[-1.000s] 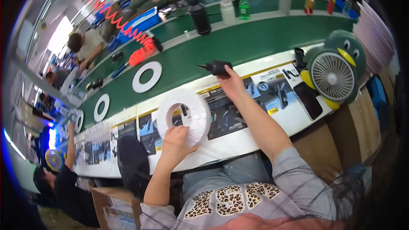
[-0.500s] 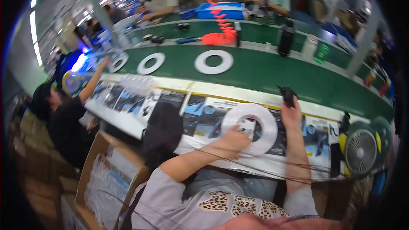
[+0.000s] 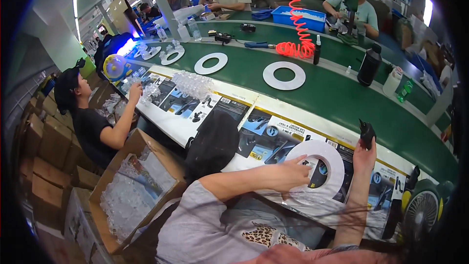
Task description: Assembling circular lighting fixtures by applying glue and joining components on a factory assembly line.
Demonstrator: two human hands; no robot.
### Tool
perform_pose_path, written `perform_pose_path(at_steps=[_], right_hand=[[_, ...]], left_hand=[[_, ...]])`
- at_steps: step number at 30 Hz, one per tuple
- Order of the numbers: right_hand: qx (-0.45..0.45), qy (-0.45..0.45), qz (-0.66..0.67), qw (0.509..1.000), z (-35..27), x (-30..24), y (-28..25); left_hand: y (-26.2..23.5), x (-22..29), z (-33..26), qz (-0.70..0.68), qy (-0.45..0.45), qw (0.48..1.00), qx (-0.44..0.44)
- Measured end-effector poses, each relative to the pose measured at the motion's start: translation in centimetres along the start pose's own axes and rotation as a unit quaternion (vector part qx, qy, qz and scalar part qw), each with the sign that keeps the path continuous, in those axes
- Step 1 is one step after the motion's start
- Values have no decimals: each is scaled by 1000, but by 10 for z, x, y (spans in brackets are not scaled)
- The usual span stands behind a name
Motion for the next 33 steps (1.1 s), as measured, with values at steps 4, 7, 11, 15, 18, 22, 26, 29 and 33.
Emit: perform_pose_path(at_steps=[4, 7, 11, 15, 18, 22, 26, 29, 33], right_hand=[[-16, -25, 11, 1000, -6, -5, 7], [-6, -24, 22, 999, -9, -8, 10], [-10, -15, 48, 999, -15, -14, 15], [-17, 28, 119, 992, -25, -9, 29], [-19, 4, 52, 998, -18, 4, 28], [15, -35, 21, 999, -36, 3, 38], [64, -64, 5, 996, -45, 1, 37], [50, -41, 8, 998, -47, 3, 40], [9, -40, -3, 999, -44, -8, 38]], left_hand=[[-49, -61, -4, -203, -120, 948, 214], [-39, -113, -5, -290, -229, 887, 277], [20, -157, -13, -368, -299, 769, 429], [31, -166, -11, -303, -338, 777, 436], [46, -180, -25, -350, -356, 761, 415], [42, -173, -17, -350, -317, 775, 420], [47, -167, -10, -351, -326, 786, 390], [45, -167, -12, -347, -323, 790, 388], [45, -168, -8, -362, -318, 788, 383]])
Point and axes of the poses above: each hand's wrist, its own z-axis towards the middle knuckle, its own y-axis out of the palm, x = y × z, the point moved 7 cm from there along z, towards the middle knuckle, and after that the axes turned 8 degrees about z, right-handed, at the moved point
